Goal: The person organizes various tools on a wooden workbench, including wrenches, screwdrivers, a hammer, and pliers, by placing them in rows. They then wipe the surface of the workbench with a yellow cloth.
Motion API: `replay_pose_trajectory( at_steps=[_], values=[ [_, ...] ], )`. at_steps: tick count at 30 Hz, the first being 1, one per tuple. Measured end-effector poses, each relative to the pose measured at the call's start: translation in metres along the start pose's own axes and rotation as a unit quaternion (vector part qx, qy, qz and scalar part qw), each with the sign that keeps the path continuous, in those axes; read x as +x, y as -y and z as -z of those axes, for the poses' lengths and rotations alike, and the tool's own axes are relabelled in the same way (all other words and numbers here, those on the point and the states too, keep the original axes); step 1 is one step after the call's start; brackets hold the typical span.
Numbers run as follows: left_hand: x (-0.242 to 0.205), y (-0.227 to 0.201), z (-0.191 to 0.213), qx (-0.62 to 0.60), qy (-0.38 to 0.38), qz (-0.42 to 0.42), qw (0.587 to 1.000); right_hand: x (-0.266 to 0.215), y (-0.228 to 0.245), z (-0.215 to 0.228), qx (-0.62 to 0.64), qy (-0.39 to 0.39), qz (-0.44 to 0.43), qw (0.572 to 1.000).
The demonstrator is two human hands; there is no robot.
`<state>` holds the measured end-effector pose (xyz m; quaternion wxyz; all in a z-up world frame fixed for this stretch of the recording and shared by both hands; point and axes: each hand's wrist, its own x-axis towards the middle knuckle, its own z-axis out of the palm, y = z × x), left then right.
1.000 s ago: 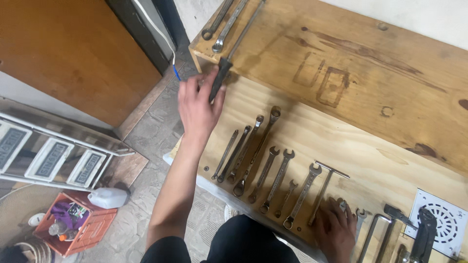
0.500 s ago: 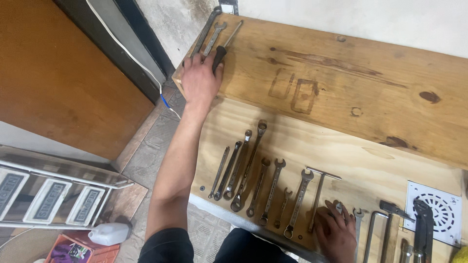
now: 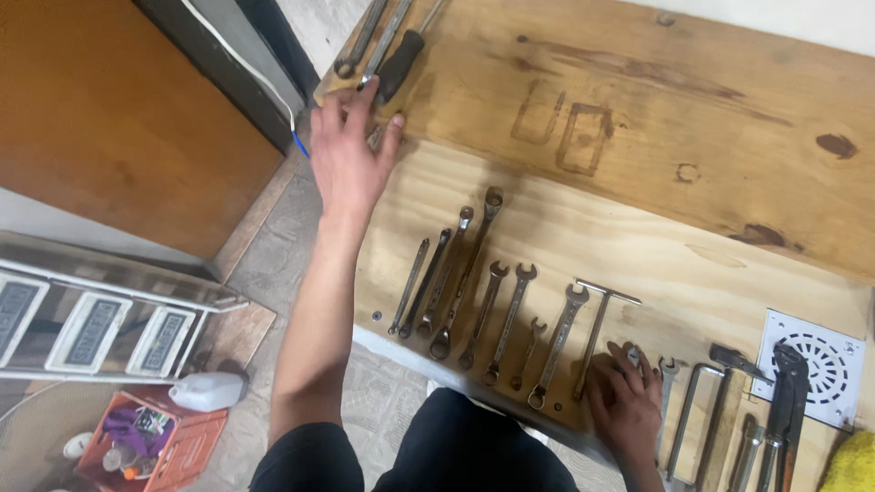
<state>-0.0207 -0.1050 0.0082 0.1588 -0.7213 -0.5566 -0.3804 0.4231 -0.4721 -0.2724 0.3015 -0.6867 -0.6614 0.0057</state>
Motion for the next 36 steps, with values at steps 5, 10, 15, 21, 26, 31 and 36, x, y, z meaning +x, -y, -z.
replay_pose_trajectory(
  at_steps=[5, 10, 15, 21, 26, 31, 36],
  values=[
    [-0.117, 0.004, 0.009, -0.022, 0.052, 0.049, 0.997, -0.001, 0.0, 0.003, -0.011, 0.07, -0.057, 0.996],
    [-0.236, 0.008, 0.001, -0.059, 0.158, 0.133, 0.977, -0.004, -0.003, -0.002, -0.026, 0.047, -0.023, 0.998],
    [-0.316, 0.02, -0.026, -0.047, 0.299, 0.242, 0.922, 0.001, -0.007, 0.0, 0.011, 0.034, 0.01, 0.999],
    [-0.299, 0.018, -0.027, -0.009, 0.369, 0.23, 0.901, 0.001, 0.003, 0.002, -0.011, 0.009, 0.019, 1.0],
    [-0.315, 0.03, -0.042, 0.007, 0.326, 0.177, 0.929, 0.001, -0.004, -0.001, -0.006, 0.017, 0.024, 1.0],
    [-0.328, 0.036, -0.05, 0.028, 0.297, 0.151, 0.943, -0.001, 0.001, 0.001, -0.02, 0.034, -0.002, 0.999],
    [-0.332, 0.036, -0.043, -0.027, 0.193, 0.146, 0.97, -0.002, 0.007, 0.002, -0.024, 0.077, -0.098, 0.992]
  ],
)
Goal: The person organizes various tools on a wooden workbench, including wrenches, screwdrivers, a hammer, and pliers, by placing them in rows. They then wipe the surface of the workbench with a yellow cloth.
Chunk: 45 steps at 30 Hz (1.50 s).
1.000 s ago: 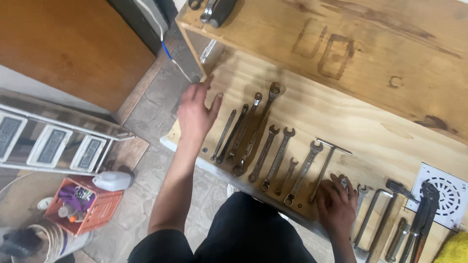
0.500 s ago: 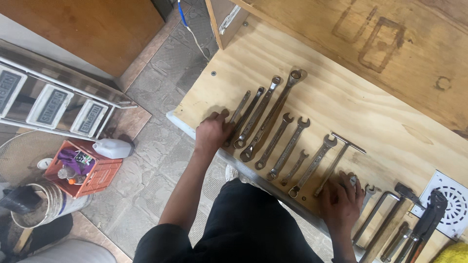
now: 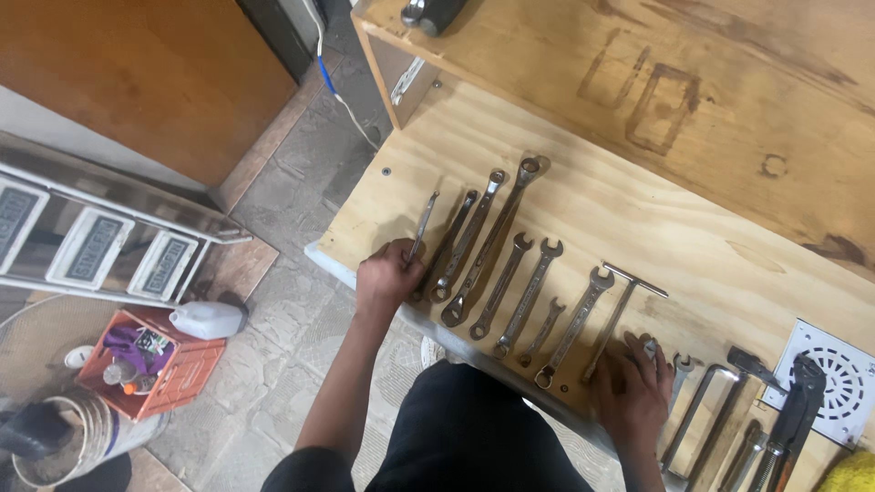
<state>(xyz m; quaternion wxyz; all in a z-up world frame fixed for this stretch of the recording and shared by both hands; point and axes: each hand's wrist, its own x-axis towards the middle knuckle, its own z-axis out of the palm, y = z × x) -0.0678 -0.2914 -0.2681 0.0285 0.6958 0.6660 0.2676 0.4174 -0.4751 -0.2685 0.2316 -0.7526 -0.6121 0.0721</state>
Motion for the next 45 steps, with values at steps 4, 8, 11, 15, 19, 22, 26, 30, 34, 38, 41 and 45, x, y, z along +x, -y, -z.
replay_pose_trajectory(
  at_steps=[4, 8, 11, 15, 19, 22, 26, 30, 34, 38, 41, 45],
  values=[
    [0.039, -0.056, 0.072, -0.041, -0.041, -0.001, 0.998, 0.001, -0.008, -0.006, 0.004, -0.02, 0.014, 1.0],
    [0.107, -0.105, 0.14, -0.03, -0.123, -0.102, 0.987, 0.0, -0.008, -0.006, -0.006, 0.005, -0.007, 1.0],
    [0.172, -0.138, 0.175, 0.009, -0.133, -0.14, 0.981, 0.001, -0.008, -0.007, -0.001, -0.011, 0.005, 1.0],
    [0.266, -0.184, 0.184, 0.079, -0.052, -0.12, 0.988, 0.003, -0.021, -0.017, 0.01, -0.039, 0.049, 0.998],
    [0.345, -0.182, 0.122, 0.137, -0.073, -0.177, 0.972, 0.001, -0.009, -0.012, 0.009, -0.089, 0.059, 0.994],
    [0.384, -0.183, 0.084, 0.282, -0.145, -0.199, 0.927, 0.002, -0.01, -0.013, 0.006, -0.114, 0.087, 0.99],
    [0.409, -0.189, 0.07, 0.326, -0.021, -0.156, 0.932, 0.003, -0.009, -0.012, 0.002, -0.118, 0.087, 0.989],
    [0.413, -0.197, 0.073, 0.351, 0.041, -0.137, 0.925, 0.003, -0.015, -0.017, 0.003, -0.114, 0.099, 0.989],
    [0.413, -0.184, 0.06, 0.383, 0.018, -0.151, 0.911, 0.003, -0.007, -0.011, 0.005, -0.117, 0.09, 0.989],
    [0.376, -0.184, 0.09, 0.316, -0.135, -0.221, 0.913, 0.005, -0.003, -0.008, 0.019, -0.109, 0.092, 0.99],
    [0.31, -0.191, 0.142, 0.195, -0.227, -0.264, 0.917, 0.006, -0.003, -0.003, 0.022, -0.095, 0.099, 0.99],
    [0.218, -0.163, 0.162, -0.001, -0.167, -0.19, 0.968, 0.005, -0.004, -0.004, 0.023, -0.096, 0.104, 0.99]
  ],
)
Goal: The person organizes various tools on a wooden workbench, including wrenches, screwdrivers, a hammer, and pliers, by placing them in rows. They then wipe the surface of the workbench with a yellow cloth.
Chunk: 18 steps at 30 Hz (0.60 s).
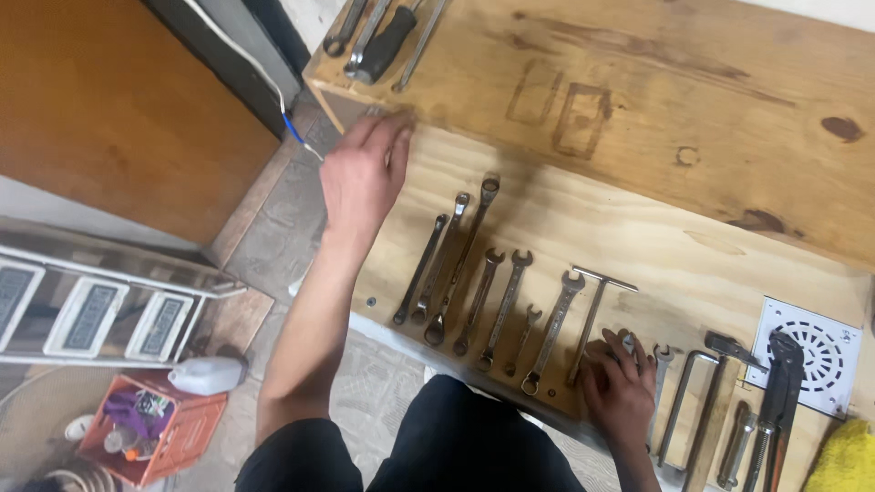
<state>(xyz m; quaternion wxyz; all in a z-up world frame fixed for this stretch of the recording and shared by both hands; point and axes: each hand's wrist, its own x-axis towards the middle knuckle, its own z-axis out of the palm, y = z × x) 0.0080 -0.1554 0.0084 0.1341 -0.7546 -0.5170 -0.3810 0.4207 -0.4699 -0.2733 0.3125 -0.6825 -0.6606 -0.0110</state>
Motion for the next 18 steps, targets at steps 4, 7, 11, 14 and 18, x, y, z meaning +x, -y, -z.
replay_pose_trajectory(
  at_steps=[4, 7, 11, 14, 18],
  values=[
    [-0.119, 0.029, -0.024, -0.02, 0.063, 0.12, 0.99, -0.002, -0.001, 0.005, 0.033, 0.061, -0.028, 0.997],
    [-0.193, 0.024, -0.033, -0.06, 0.165, 0.195, 0.965, 0.0, -0.004, 0.004, 0.014, 0.09, -0.058, 0.994],
    [-0.278, 0.022, -0.06, -0.054, 0.221, 0.216, 0.949, -0.005, -0.007, 0.001, -0.01, 0.047, -0.006, 0.999],
    [-0.291, 0.014, -0.062, -0.018, 0.195, 0.183, 0.963, -0.003, -0.009, -0.002, -0.009, 0.018, 0.033, 0.999],
    [-0.287, 0.015, -0.065, -0.008, 0.272, 0.203, 0.941, -0.001, -0.01, -0.003, 0.005, 0.029, 0.026, 0.999]
  ],
)
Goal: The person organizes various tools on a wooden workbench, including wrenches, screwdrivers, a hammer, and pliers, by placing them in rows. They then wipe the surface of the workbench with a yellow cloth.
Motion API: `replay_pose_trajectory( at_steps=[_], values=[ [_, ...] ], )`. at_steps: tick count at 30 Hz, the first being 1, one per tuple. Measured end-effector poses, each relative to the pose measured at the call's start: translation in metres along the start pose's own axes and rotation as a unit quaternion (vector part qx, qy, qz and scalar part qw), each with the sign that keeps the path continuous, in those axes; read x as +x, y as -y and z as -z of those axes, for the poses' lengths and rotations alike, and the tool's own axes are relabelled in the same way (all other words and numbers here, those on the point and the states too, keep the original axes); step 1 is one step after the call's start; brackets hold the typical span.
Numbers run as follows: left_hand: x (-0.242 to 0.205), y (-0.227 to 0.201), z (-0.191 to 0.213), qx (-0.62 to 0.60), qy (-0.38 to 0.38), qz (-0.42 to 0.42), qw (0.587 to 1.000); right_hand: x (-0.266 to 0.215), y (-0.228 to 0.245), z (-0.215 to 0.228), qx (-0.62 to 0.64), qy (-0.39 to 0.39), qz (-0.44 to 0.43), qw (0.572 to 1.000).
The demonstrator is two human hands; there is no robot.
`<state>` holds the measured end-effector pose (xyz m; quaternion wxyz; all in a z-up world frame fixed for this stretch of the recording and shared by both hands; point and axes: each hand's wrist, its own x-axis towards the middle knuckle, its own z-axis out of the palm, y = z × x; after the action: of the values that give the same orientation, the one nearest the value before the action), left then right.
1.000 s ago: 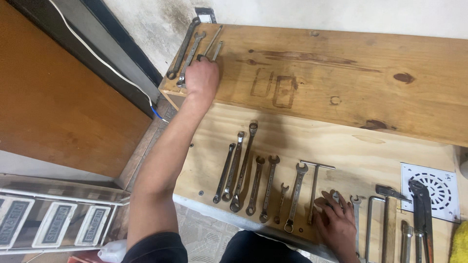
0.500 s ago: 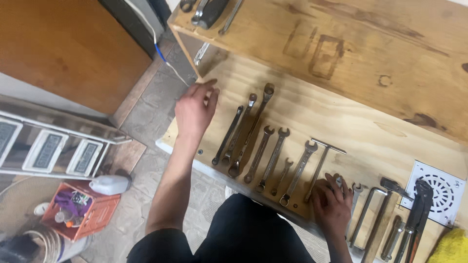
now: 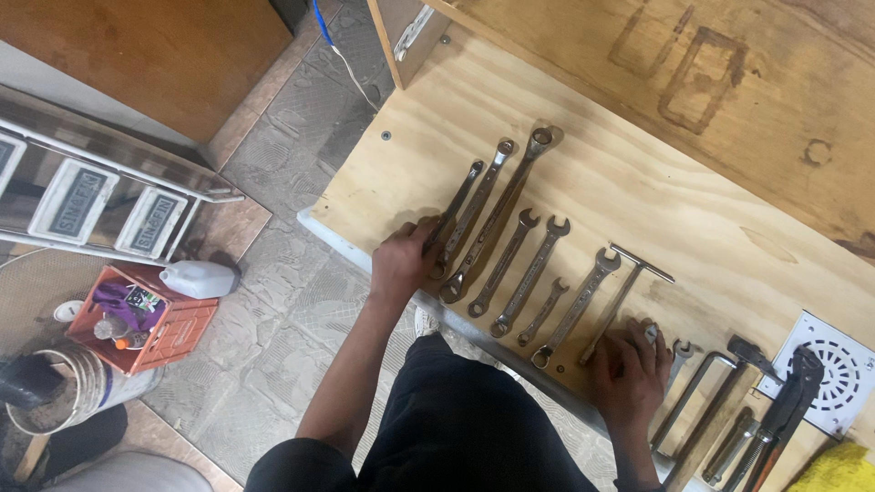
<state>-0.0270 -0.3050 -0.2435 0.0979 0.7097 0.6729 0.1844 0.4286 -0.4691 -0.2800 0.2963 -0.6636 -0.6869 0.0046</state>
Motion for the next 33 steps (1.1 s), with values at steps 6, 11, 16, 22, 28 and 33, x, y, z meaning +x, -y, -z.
replay_pose_trajectory(
  at_steps=[6, 11, 16, 22, 28, 33],
  values=[
    [0.0, 0.004, 0.0, 0.081, -0.079, -0.119, 0.986, -0.005, 0.001, -0.001, -0.037, -0.003, -0.002, 0.999],
    [-0.013, 0.004, 0.004, 0.101, -0.099, -0.12, 0.983, -0.002, 0.005, 0.006, -0.018, 0.03, -0.034, 0.999],
    [-0.025, -0.02, 0.049, 0.046, -0.175, -0.135, 0.974, -0.002, 0.009, 0.007, -0.019, 0.023, -0.043, 0.999],
    [0.019, -0.076, 0.154, 0.024, -0.153, -0.107, 0.982, -0.005, -0.001, 0.001, -0.017, 0.039, -0.064, 0.997],
    [0.126, -0.116, 0.207, 0.096, -0.237, -0.178, 0.95, -0.009, 0.002, -0.001, -0.004, 0.043, -0.103, 0.994],
    [0.227, -0.155, 0.223, 0.062, -0.111, -0.138, 0.982, -0.002, 0.007, 0.005, 0.009, 0.034, -0.078, 0.996]
  ],
)
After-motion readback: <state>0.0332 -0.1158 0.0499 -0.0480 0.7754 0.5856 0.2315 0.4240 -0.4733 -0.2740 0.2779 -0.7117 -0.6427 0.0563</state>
